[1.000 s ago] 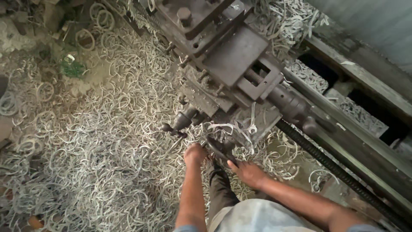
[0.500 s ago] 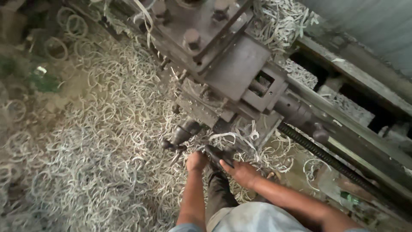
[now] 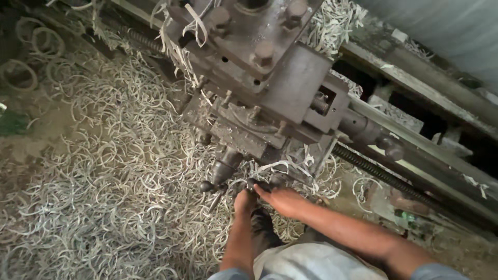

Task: The person operates a metal turning machine, using both hands to turn control knobs and levers. The machine cuts a metal rod, producing continuous metal shavings that accumulate on the floor. The person repeatedly adjusts the machine controls to manage the cutting process.

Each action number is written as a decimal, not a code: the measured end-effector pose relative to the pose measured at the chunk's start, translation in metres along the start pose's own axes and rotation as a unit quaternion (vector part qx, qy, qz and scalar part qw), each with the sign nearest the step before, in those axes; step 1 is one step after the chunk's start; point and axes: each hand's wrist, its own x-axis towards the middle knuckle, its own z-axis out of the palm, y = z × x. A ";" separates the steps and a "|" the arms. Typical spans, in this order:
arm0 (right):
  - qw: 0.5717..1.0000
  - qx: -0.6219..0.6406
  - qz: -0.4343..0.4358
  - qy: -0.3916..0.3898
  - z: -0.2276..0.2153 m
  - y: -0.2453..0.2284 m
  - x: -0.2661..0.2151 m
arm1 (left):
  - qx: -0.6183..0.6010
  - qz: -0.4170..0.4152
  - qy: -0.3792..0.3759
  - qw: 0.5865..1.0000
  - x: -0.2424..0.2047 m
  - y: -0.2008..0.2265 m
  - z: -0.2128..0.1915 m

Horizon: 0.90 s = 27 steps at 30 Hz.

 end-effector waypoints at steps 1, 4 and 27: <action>1.000 0.014 0.016 -0.020 -0.004 -0.003 0.000 | 0.001 0.002 -0.013 1.000 -0.002 0.002 0.003; 0.995 0.052 0.051 -0.064 -0.017 -0.010 0.013 | -0.054 0.060 -0.019 0.997 -0.005 0.002 0.005; 0.984 0.015 0.106 -0.142 0.039 0.017 0.165 | -0.083 0.063 0.047 0.993 -0.037 0.012 0.097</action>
